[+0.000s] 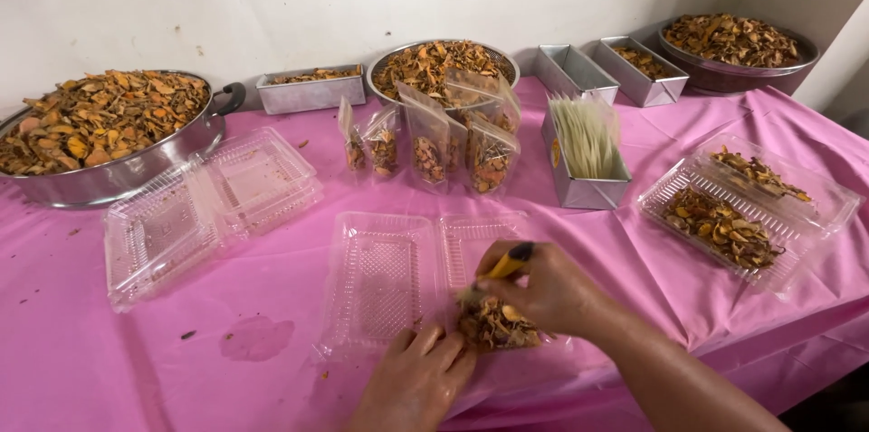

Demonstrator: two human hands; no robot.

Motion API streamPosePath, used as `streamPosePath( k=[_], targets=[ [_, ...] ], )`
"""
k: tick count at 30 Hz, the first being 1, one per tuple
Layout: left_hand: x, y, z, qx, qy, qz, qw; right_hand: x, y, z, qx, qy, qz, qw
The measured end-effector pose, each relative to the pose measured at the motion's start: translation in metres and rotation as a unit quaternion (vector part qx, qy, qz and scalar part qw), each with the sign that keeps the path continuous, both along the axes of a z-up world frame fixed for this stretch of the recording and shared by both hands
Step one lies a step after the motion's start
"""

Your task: The person is sealing small plastic bags of dried turmeric and then using a brush to arrange individual turmeric pieces into a plastic tray.

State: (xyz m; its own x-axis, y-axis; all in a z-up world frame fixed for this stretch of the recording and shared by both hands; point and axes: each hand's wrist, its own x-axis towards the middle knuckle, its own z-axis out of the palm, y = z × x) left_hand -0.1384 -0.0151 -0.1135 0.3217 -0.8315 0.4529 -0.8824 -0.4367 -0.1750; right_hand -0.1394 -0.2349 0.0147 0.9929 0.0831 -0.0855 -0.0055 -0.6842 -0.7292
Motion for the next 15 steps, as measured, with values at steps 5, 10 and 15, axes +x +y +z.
streamPosePath(
  k=[5, 10, 15],
  targets=[
    [-0.002, -0.002, 0.008, 0.003, -0.029, 0.002, 1.0, 0.009, -0.033, -0.013, 0.015, -0.047, -0.057, 0.997],
    [-0.005, -0.002, 0.013, -0.014, -0.042, 0.002, 0.999, -0.008, -0.05, 0.004, 0.0, 0.002, -0.122, 0.992],
    [-0.008, -0.005, 0.03, -0.022, 0.066, 0.006, 0.998, -0.01, -0.079, -0.009, 0.174, -0.209, -0.13, 0.953]
  ],
)
